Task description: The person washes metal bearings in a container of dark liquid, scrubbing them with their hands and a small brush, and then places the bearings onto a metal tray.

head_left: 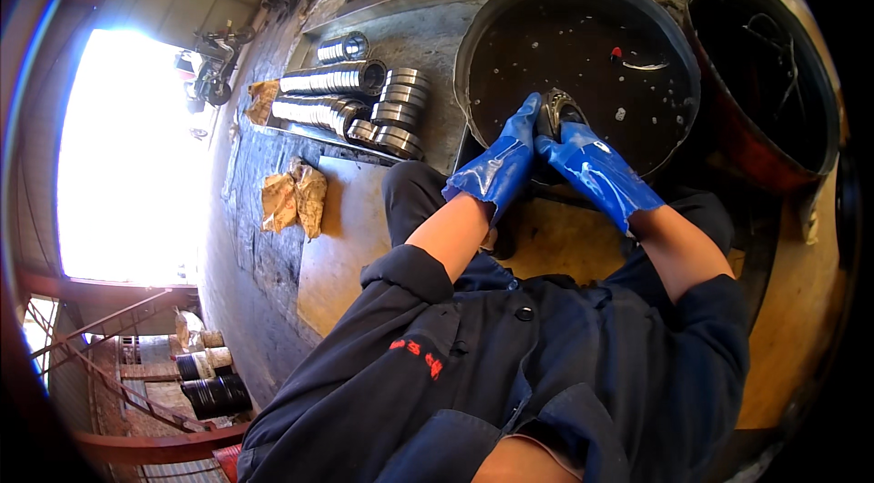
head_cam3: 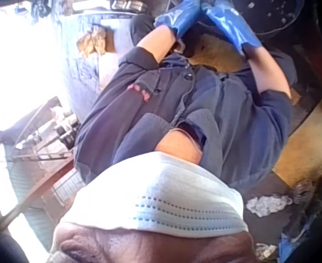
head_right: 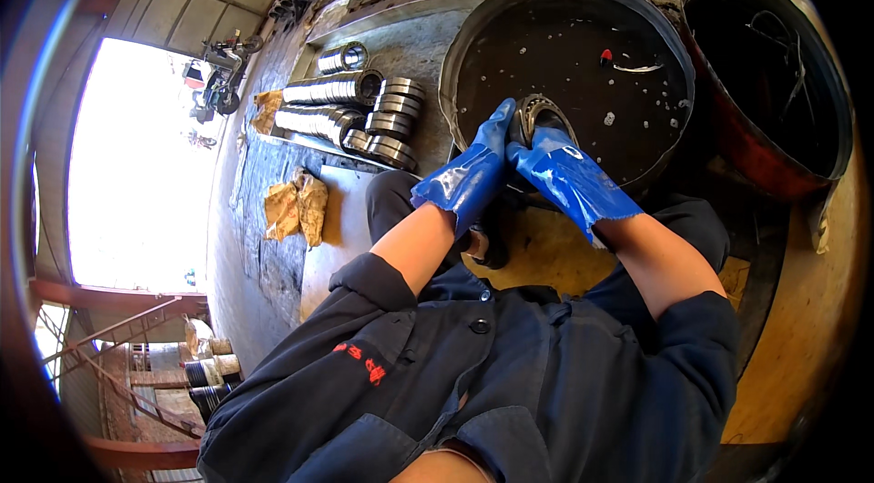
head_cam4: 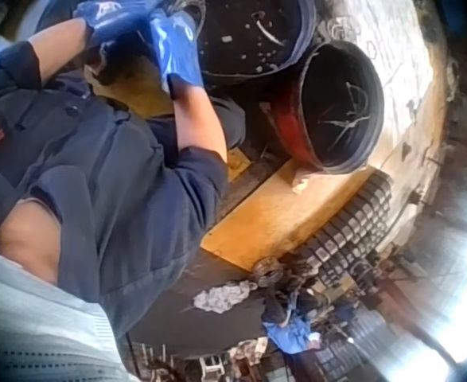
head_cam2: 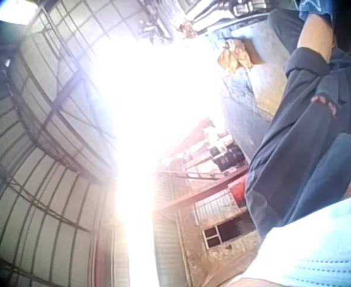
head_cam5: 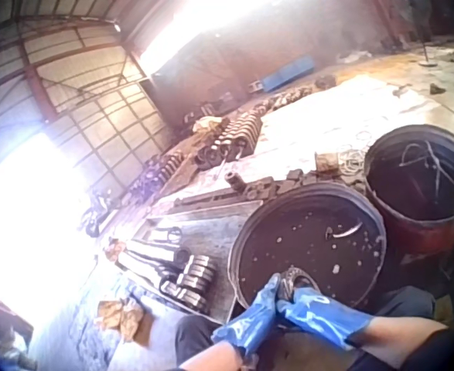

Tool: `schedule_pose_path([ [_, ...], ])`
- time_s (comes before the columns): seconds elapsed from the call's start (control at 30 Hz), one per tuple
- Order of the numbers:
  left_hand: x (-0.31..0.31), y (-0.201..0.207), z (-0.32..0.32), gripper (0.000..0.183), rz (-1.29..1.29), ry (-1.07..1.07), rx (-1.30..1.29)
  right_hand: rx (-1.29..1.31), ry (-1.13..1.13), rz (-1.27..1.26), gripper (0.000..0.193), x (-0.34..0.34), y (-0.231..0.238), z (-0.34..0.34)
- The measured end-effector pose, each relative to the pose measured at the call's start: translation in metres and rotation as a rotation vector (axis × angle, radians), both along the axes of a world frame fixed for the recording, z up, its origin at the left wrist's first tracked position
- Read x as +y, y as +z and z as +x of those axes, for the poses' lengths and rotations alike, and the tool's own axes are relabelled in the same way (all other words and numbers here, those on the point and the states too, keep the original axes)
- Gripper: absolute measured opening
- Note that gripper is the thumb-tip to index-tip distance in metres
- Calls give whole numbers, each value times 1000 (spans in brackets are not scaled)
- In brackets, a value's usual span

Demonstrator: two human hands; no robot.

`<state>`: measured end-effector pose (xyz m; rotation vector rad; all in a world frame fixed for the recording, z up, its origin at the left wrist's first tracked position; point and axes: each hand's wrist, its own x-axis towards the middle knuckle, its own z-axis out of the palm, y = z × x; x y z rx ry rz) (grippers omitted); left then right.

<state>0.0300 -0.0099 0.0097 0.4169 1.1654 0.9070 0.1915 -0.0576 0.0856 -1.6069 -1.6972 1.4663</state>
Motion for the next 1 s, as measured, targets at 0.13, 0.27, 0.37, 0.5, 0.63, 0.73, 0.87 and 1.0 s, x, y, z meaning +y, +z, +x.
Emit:
schedule_pose_path([
  [0.13,0,0,3,58,-29,27,-32,-31,-2,-21,57,4,-7,-2],
  [0.27,-1,1,-1,56,-14,50,-20,-15,11,-31,57,5,-11,-4],
  [0.37,-2,4,-2,57,5,31,-1,-41,7,-39,58,5,-9,-5],
  [0.5,-6,16,9,60,-21,32,23,-92,-17,-32,61,4,-5,-1],
  [0.63,-6,13,5,61,26,19,64,-61,34,-26,62,2,2,1],
  [0.73,-4,12,3,61,-2,26,63,-42,26,23,62,1,0,0],
  [0.87,-11,33,17,65,-39,-20,108,-51,39,-77,57,5,-3,6],
  [1.0,-18,50,16,64,-10,-5,132,32,20,-40,48,1,-3,2],
])
